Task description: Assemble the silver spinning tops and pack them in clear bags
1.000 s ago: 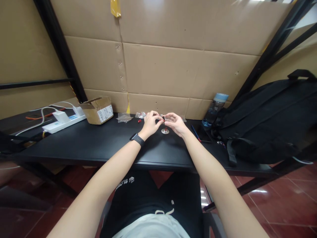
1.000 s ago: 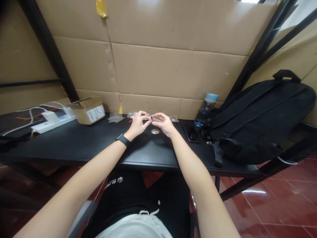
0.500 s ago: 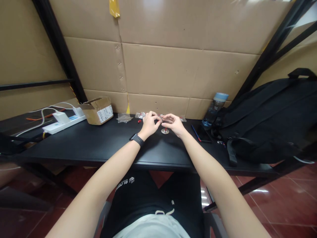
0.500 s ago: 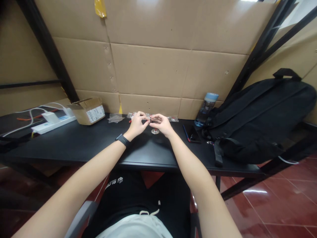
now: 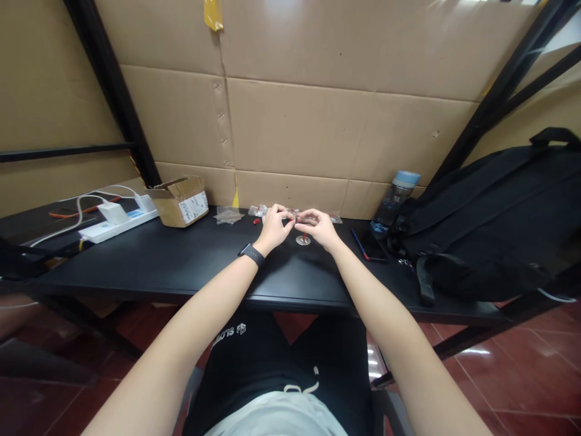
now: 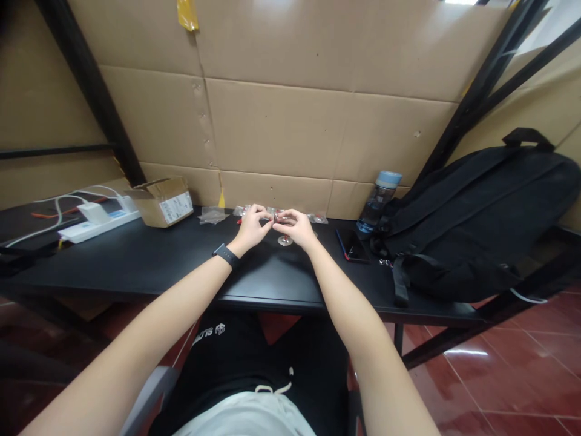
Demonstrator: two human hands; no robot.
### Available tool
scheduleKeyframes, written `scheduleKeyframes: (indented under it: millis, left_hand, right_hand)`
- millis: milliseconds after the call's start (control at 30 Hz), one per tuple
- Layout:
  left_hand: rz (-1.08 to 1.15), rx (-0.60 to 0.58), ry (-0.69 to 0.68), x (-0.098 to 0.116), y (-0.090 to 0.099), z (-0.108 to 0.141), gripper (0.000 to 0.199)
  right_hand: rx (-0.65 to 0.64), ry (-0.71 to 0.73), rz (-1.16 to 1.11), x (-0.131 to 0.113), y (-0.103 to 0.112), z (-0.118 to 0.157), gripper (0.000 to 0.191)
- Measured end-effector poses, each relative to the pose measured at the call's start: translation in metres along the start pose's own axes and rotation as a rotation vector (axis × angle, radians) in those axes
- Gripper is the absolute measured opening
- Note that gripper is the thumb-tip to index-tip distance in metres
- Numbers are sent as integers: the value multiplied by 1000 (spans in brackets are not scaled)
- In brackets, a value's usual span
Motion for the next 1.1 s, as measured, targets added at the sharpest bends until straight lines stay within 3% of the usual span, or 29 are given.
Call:
scheduleKeyframes:
  millis: [300, 533, 733, 900, 1100]
  left_hand:
    - [17, 16, -22, 6, 3, 1, 5]
    - [50, 11, -70, 2, 1, 0, 4]
    - [153, 92, -88, -2, 2, -3, 14]
    - [73, -86, -57, -5, 1, -2, 17]
    - [-68, -303, -79, -9, -4, 3, 15]
  right_hand:
    - [-66, 67, 441, 0, 16, -2, 28]
    - [-72, 86, 479, 2, 13, -5, 21]
    - [-110, 102, 584, -2, 15, -2, 9]
    - [-187, 121, 669, -5, 14, -1, 7]
    - [-172, 81, 670, -6, 14, -1, 6]
Point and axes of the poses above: each hand's wrist, its own z-axis away from the middle knuckle, its own y-axis out of the back of the hand, x = y × z, the point moved 1 cm from there along -z, towards the middle knuckle, and after that the axes turned 9 degrees about -x, right-handed, at the moved point
